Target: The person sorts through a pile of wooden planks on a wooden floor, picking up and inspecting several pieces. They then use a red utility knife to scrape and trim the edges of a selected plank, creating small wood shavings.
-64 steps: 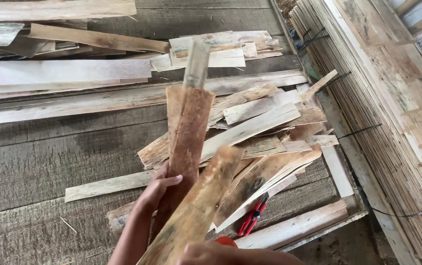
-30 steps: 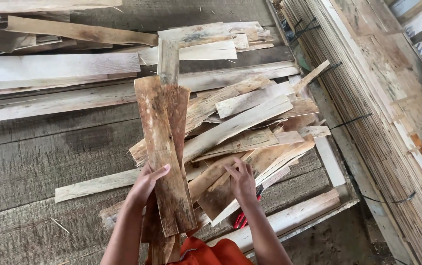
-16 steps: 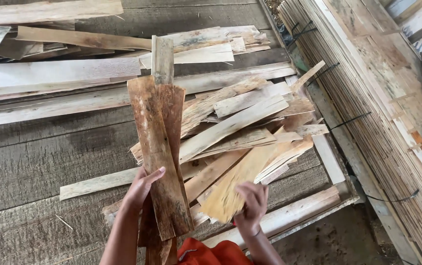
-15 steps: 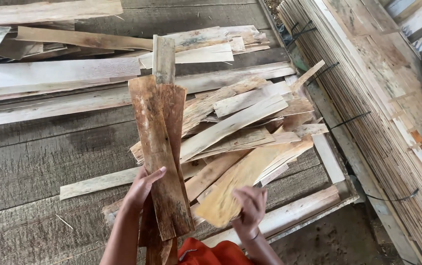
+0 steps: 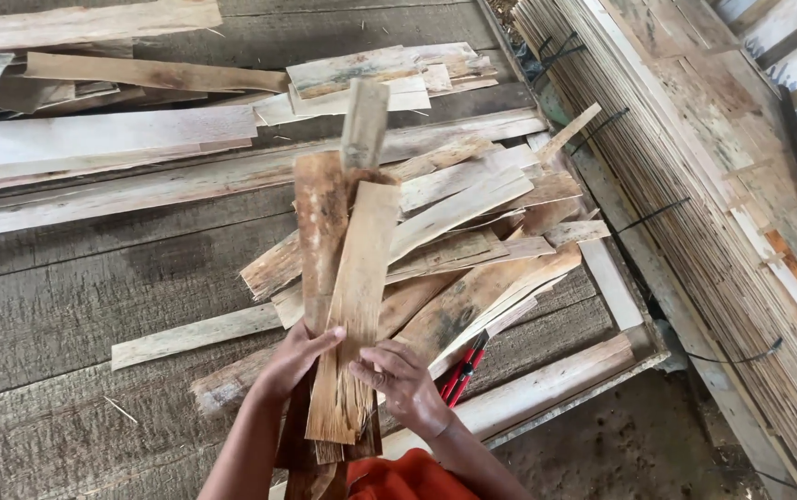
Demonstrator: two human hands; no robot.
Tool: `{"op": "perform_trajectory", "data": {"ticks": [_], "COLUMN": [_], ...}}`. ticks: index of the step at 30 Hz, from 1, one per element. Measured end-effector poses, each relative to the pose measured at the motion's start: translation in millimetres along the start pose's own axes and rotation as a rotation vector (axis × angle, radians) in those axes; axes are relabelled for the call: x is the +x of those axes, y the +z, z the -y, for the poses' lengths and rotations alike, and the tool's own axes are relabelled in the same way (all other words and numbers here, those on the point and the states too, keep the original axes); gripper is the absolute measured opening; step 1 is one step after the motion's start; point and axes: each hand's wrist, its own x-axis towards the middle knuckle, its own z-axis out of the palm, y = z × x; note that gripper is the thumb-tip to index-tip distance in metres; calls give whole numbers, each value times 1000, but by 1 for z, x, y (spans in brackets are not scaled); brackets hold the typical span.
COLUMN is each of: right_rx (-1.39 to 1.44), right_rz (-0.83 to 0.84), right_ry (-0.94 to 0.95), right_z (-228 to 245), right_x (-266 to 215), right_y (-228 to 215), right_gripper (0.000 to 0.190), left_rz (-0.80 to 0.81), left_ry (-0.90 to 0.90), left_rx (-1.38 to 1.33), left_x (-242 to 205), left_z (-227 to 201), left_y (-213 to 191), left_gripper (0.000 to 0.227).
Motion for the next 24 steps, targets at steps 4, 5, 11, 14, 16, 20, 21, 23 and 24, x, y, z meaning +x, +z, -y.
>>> {"op": "perform_trajectory", "data": {"ticks": [4, 5, 11, 14, 16, 20, 21, 23, 24], "right_rx": [53, 26, -279, -425, -443, -368, -369, -355, -356], "right_rz": [-122, -195, 12, 244, 342, 620, 622, 694, 693], "right_ry": [236, 360, 454, 551, 556, 766, 759, 890, 887], "right_z": [-30, -46, -144, -135, -156, -142, -123, -86, -96], "right_x": [-9, -17, -57, -23, -24, 20, 43, 92, 82], "right_y": [-14, -13, 20, 40, 55, 42, 26, -7, 8], "right_gripper": [37, 42, 34, 29, 33, 41, 41, 44, 44], "left_rz": [-142, -253, -418, -455, -463, -474, -479, -482, -484], "left_ry": [11, 61, 172, 115, 76, 17, 20, 5, 8], "left_rx": [-420, -486, -431, -463, -460, -475, -479, -483, -484], "left_x": [-11, -17, -42, -35, -41, -41, -41, -41, -40], "left_z": [-5, -11, -21, -4, -10, -9, -13, -22, -24], "left_y": [0, 0, -25, -31, -29, -30, -30, -30, -32], "left_gripper": [49, 43, 34, 34, 36, 41, 41, 45, 45]}}
